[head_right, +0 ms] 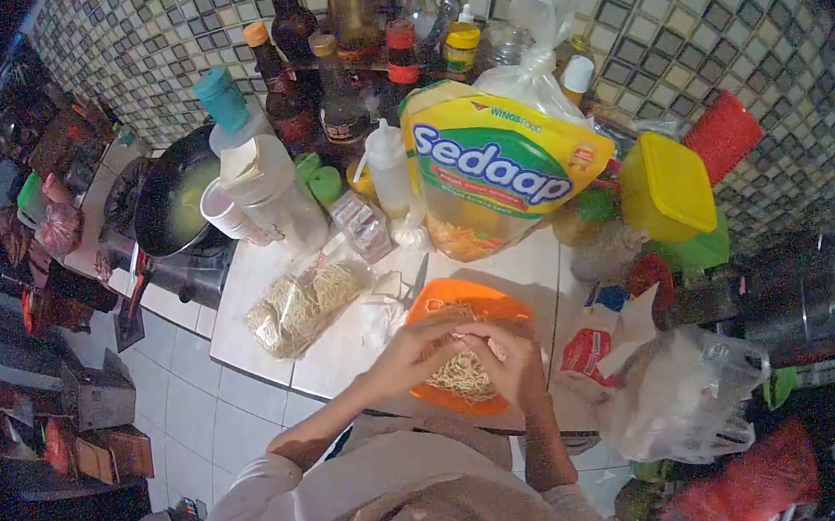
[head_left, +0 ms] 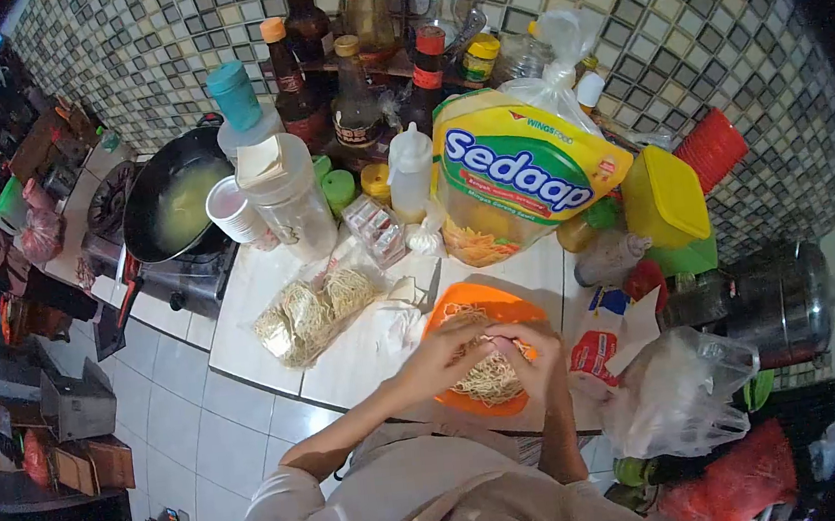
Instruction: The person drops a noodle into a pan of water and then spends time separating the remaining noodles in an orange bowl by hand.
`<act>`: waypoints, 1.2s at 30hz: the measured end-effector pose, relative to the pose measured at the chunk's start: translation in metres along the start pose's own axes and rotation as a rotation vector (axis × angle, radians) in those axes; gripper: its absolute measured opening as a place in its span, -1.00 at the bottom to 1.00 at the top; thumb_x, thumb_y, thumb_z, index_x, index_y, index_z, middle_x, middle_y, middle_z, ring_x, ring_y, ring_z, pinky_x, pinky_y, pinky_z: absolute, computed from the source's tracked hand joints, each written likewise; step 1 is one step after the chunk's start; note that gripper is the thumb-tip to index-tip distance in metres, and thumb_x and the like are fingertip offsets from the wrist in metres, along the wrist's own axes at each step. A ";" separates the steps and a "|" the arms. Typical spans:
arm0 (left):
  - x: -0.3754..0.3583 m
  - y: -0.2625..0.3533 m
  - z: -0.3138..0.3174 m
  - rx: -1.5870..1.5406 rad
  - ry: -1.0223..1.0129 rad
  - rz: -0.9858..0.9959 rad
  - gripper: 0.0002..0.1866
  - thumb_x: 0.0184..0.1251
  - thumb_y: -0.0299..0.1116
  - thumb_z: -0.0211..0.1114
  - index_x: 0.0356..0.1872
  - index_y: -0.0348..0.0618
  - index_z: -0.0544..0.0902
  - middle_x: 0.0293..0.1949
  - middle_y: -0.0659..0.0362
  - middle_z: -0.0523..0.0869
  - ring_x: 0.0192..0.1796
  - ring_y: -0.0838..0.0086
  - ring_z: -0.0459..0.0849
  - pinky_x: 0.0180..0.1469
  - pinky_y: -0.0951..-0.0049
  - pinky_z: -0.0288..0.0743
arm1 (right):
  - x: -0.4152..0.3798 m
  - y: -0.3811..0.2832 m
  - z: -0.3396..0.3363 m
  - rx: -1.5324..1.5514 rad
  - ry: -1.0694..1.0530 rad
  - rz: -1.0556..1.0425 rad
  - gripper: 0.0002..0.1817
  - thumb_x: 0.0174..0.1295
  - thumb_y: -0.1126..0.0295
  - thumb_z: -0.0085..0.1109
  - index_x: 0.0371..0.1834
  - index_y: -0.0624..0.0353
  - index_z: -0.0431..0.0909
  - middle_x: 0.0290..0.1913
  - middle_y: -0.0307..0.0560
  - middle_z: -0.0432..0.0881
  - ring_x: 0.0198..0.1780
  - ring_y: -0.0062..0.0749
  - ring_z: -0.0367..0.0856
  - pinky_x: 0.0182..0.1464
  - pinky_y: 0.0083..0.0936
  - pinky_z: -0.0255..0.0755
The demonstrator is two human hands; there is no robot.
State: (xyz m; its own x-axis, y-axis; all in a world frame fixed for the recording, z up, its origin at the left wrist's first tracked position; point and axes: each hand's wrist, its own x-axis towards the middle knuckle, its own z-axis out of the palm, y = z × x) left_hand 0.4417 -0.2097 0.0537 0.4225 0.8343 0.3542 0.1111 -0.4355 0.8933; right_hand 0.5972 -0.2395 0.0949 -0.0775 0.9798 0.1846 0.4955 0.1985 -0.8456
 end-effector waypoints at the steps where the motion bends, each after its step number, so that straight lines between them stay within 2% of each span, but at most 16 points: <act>1: 0.000 0.002 0.002 -0.077 -0.103 -0.070 -0.75 0.20 -0.33 0.12 -0.16 -0.26 0.53 -0.29 0.01 0.61 -0.26 0.30 0.57 -0.18 0.44 0.40 | 0.000 0.001 -0.002 -0.004 0.001 0.002 -0.87 0.07 0.51 0.07 -0.32 0.22 0.57 -0.40 -0.10 0.62 -0.36 -0.48 0.57 -0.24 -0.59 0.39; 2: 0.000 0.004 0.003 -0.154 -0.205 -0.141 -0.72 0.23 -0.32 0.10 -0.10 -0.24 0.52 -0.31 0.02 0.62 -0.29 0.38 0.57 -0.21 0.45 0.40 | 0.001 0.004 -0.005 0.063 0.022 0.003 -0.86 0.05 0.52 0.09 -0.31 0.22 0.57 -0.40 -0.10 0.62 -0.35 -0.49 0.57 -0.24 -0.62 0.39; 3: -0.002 0.002 0.008 -0.214 -0.207 -0.172 -0.76 0.24 -0.32 0.09 -0.17 -0.26 0.54 -0.37 0.05 0.61 -0.33 0.45 0.56 -0.26 0.50 0.39 | 0.001 0.006 -0.007 0.131 0.044 0.002 -0.85 0.02 0.54 0.12 -0.31 0.22 0.57 -0.40 -0.09 0.62 -0.34 -0.51 0.56 -0.25 -0.64 0.38; 7: -0.009 0.000 0.004 -0.219 -0.212 -0.141 -0.80 0.22 -0.36 0.10 -0.25 -0.28 0.54 -0.40 0.04 0.59 -0.39 0.37 0.55 -0.30 0.48 0.36 | 0.001 0.013 -0.012 0.183 0.140 0.020 -0.85 -0.02 0.56 0.15 -0.32 0.23 0.57 -0.42 -0.08 0.61 -0.37 -0.49 0.55 -0.28 -0.64 0.38; 9: -0.008 0.002 -0.004 -0.257 -0.212 -0.232 -0.83 0.23 -0.37 0.10 -0.30 -0.26 0.56 -0.43 0.08 0.59 -0.39 0.46 0.54 -0.32 0.52 0.35 | 0.003 0.016 -0.013 0.140 0.221 -0.027 -0.86 -0.03 0.57 0.16 -0.35 0.24 0.56 -0.43 -0.10 0.61 -0.40 -0.51 0.52 -0.31 -0.64 0.37; 12: -0.006 0.006 -0.013 -0.219 -0.153 -0.212 -0.83 0.23 -0.37 0.09 -0.32 -0.26 0.57 -0.43 0.14 0.60 -0.38 0.54 0.54 -0.30 0.54 0.37 | 0.003 0.016 -0.011 0.210 0.256 -0.019 -0.88 -0.03 0.57 0.16 -0.38 0.24 0.56 -0.44 -0.10 0.60 -0.41 -0.52 0.51 -0.33 -0.63 0.36; 16: -0.006 0.007 -0.024 -0.286 -0.195 -0.202 -0.81 0.24 -0.37 0.09 -0.32 -0.30 0.57 -0.40 0.18 0.62 -0.31 0.59 0.55 -0.24 0.58 0.39 | 0.003 0.021 -0.009 0.216 0.240 -0.032 -0.88 -0.02 0.57 0.15 -0.37 0.24 0.56 -0.43 -0.09 0.60 -0.41 -0.50 0.51 -0.32 -0.64 0.36; 18: -0.008 0.011 -0.029 -0.593 -0.215 -0.442 -0.80 0.25 -0.38 0.09 -0.31 -0.33 0.58 -0.35 0.19 0.63 -0.26 0.61 0.55 -0.17 0.61 0.40 | 0.003 0.020 -0.007 0.152 0.204 0.038 -0.89 0.00 0.56 0.15 -0.37 0.25 0.57 -0.42 -0.09 0.60 -0.39 -0.50 0.52 -0.30 -0.64 0.37; 22: -0.011 0.004 -0.032 -0.652 -0.201 -0.419 -0.79 0.24 -0.40 0.10 -0.29 -0.37 0.58 -0.31 0.16 0.63 -0.22 0.60 0.56 -0.13 0.60 0.41 | 0.004 0.012 -0.004 0.135 0.120 0.017 -0.87 -0.01 0.55 0.16 -0.35 0.25 0.57 -0.41 -0.10 0.61 -0.36 -0.50 0.54 -0.27 -0.62 0.38; 24: -0.014 0.003 -0.024 -0.612 0.090 -0.402 -0.80 0.24 -0.39 0.10 -0.30 -0.35 0.58 -0.30 0.13 0.63 -0.22 0.59 0.56 -0.11 0.57 0.41 | 0.002 0.007 0.000 0.124 0.043 0.019 -0.86 -0.02 0.54 0.18 -0.34 0.24 0.58 -0.40 -0.11 0.61 -0.34 -0.50 0.55 -0.25 -0.61 0.38; 25: -0.015 0.004 -0.021 -0.611 0.091 -0.402 -0.80 0.24 -0.39 0.10 -0.30 -0.35 0.58 -0.30 0.13 0.63 -0.22 0.59 0.56 -0.11 0.57 0.41 | 0.001 0.006 0.003 0.124 0.043 0.019 -0.86 -0.02 0.54 0.18 -0.34 0.24 0.58 -0.40 -0.11 0.61 -0.34 -0.50 0.55 -0.25 -0.61 0.38; 27: -0.014 0.006 -0.014 -0.742 0.274 -0.468 -0.79 0.25 -0.38 0.08 -0.29 -0.35 0.57 -0.28 0.11 0.62 -0.20 0.57 0.55 -0.11 0.57 0.41 | -0.003 0.006 0.011 0.210 -0.015 0.032 -0.85 -0.02 0.53 0.19 -0.34 0.23 0.58 -0.39 -0.12 0.61 -0.35 -0.49 0.56 -0.25 -0.62 0.38; 28: -0.014 0.006 -0.010 -0.742 0.273 -0.468 -0.79 0.25 -0.38 0.08 -0.29 -0.35 0.57 -0.28 0.11 0.62 -0.20 0.57 0.55 -0.11 0.57 0.41 | -0.004 0.006 0.015 0.210 -0.014 0.032 -0.85 -0.02 0.53 0.19 -0.34 0.23 0.58 -0.39 -0.12 0.61 -0.35 -0.49 0.56 -0.25 -0.62 0.38; 30: -0.015 0.004 -0.002 -0.987 0.312 -0.398 -0.79 0.26 -0.38 0.08 -0.27 -0.34 0.56 -0.29 0.09 0.62 -0.19 0.54 0.56 -0.08 0.54 0.41 | -0.007 0.007 0.022 0.150 -0.065 0.004 -0.85 -0.02 0.51 0.20 -0.34 0.23 0.58 -0.39 -0.13 0.61 -0.36 -0.50 0.56 -0.26 -0.63 0.38; 33: -0.019 0.003 -0.003 -1.194 0.268 -0.435 -0.79 0.26 -0.39 0.07 -0.24 -0.34 0.55 -0.29 0.07 0.62 -0.18 0.51 0.56 -0.05 0.50 0.39 | -0.012 0.000 0.029 0.140 -0.061 0.036 -0.86 -0.01 0.49 0.21 -0.34 0.22 0.58 -0.39 -0.12 0.61 -0.34 -0.53 0.54 -0.27 -0.65 0.38; 36: -0.018 0.008 -0.022 -0.996 0.263 -0.444 -0.81 0.23 -0.40 0.10 -0.29 -0.34 0.57 -0.28 0.06 0.62 -0.19 0.49 0.57 -0.07 0.48 0.41 | -0.011 0.007 0.033 0.187 -0.061 0.049 -0.86 0.03 0.49 0.18 -0.32 0.24 0.57 -0.39 -0.11 0.61 -0.33 -0.54 0.54 -0.25 -0.64 0.39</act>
State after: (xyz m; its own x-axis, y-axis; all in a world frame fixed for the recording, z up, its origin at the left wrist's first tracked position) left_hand 0.4152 -0.2208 0.0602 0.3081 0.9451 -0.1090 -0.6144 0.2852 0.7356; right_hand 0.5728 -0.2477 0.0706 -0.1123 0.9870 0.1147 0.3314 0.1460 -0.9321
